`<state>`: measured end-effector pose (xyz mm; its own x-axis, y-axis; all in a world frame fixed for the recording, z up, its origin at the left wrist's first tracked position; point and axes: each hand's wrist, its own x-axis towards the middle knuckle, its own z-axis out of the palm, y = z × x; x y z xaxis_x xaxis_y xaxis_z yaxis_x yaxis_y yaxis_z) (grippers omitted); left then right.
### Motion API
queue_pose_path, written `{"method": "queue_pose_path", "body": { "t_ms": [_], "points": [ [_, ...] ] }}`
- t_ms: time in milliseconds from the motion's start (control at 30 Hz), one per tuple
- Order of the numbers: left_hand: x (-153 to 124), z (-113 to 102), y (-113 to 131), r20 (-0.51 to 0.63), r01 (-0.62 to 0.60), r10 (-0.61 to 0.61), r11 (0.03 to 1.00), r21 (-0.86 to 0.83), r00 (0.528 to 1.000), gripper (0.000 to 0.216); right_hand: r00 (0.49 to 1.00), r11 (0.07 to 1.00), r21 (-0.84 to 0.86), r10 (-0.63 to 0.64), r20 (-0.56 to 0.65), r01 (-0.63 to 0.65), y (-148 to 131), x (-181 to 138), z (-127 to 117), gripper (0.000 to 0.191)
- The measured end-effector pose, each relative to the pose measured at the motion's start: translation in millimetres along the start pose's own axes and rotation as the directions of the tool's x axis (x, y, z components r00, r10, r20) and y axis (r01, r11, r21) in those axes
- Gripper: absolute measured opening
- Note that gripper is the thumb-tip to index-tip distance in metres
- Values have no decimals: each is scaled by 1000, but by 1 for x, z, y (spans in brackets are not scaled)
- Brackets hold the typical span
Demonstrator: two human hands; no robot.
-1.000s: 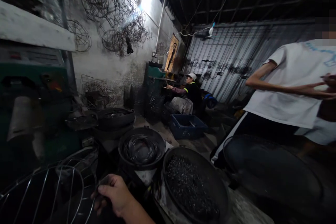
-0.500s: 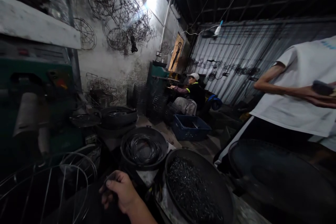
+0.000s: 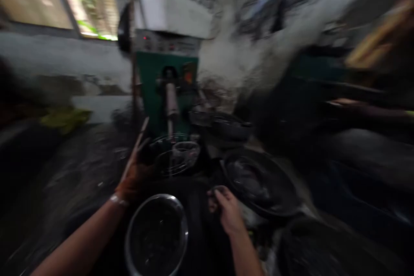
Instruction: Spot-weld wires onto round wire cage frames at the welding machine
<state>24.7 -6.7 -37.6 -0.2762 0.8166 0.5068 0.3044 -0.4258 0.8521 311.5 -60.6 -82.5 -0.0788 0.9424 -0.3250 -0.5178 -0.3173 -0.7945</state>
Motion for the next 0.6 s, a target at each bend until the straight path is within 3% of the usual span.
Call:
{"method": "queue_pose_path", "body": {
  "t_ms": [67, 133, 233, 433, 600],
  "points": [
    [-11, -35, -9, 16, -47, 45, 982, 183, 999, 77, 998, 998, -22, 56, -17, -57, 3, 11, -4, 65],
    [-12, -47, -18, 49, -113, 103, 935, 337, 994, 75, 995, 994, -42, 99, -21, -100, 8, 20, -5, 66],
    [-6, -42, -26, 57, -140, 128, 899, 414, 990, 74, 991, 989, -69, 129, -29, -131, 15, 22, -2, 67],
    [-12, -40, -23, 115, -90, 41, 882, 463, 993, 73, 984, 982, -77, 165, -64, -170, 16, 17, 9, 70],
    [-14, -44, -25, 62, -53, 24, 854, 517, 998, 74, 983, 975, -126, 181, -41, -185, 20, 17, 11, 69]
  ]
}}
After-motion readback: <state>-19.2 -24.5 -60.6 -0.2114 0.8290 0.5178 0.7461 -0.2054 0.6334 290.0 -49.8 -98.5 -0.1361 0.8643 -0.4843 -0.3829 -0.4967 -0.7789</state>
